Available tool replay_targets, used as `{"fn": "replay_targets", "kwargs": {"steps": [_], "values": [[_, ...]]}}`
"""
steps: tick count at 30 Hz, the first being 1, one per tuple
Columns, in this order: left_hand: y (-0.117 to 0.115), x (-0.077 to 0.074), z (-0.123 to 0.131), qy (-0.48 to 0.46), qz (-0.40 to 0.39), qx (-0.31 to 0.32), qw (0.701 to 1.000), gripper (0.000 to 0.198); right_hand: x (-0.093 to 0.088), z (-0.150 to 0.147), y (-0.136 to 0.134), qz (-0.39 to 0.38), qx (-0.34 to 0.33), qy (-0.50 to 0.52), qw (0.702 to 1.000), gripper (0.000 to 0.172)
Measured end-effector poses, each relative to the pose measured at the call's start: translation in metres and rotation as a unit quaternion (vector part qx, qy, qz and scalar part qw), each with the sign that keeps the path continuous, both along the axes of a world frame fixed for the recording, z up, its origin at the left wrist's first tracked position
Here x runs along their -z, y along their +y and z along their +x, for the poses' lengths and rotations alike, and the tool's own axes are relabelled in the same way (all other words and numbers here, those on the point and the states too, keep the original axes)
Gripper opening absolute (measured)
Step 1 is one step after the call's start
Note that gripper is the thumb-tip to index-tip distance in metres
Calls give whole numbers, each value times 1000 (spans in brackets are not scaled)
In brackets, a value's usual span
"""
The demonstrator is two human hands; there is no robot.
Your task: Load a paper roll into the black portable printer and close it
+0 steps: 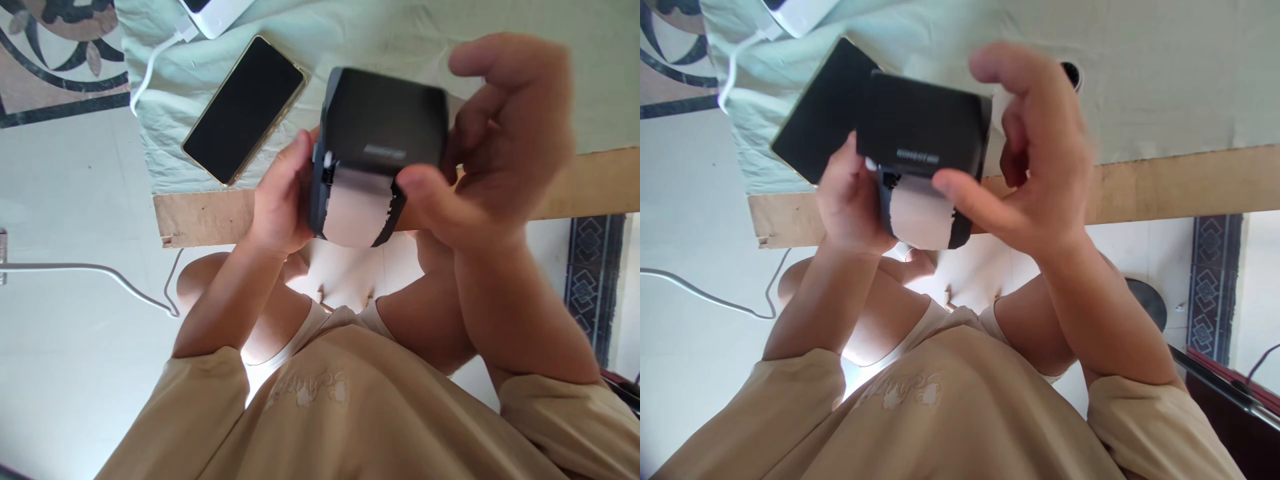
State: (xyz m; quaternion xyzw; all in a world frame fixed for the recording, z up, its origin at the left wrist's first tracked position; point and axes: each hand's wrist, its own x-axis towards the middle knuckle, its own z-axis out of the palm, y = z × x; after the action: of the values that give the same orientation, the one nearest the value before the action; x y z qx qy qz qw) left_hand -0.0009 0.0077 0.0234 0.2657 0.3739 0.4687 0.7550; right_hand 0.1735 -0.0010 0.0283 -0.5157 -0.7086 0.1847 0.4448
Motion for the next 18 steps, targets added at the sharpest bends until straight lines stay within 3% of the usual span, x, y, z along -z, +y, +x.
{"fn": "replay_targets", "kwargs": {"steps": [4, 7, 9, 13, 15, 18], "values": [[-2, 2, -4, 31, 6, 55, 998, 23, -10, -9, 1, 11, 130, 70, 989, 14], [-2, 7, -9, 40, -58, 33, 997, 26, -10, -14, 4, 49, 182, 157, 969, 8], [-2, 10, -10, 39, -84, 10, 996, 27, -6, -13, 5, 58, 184, 154, 969, 12], [-1, 11, -10, 49, 14, 69, 996, 31, 0, -4, 1, 27, 91, -72, 993, 11], [0, 9, -10, 56, 64, 105, 991, 33, -1, -2, -2, 8, 46, -169, 985, 10], [0, 6, -9, 69, 87, 108, 988, 29, -7, -2, -4, -43, 30, -223, 973, 17]]}}
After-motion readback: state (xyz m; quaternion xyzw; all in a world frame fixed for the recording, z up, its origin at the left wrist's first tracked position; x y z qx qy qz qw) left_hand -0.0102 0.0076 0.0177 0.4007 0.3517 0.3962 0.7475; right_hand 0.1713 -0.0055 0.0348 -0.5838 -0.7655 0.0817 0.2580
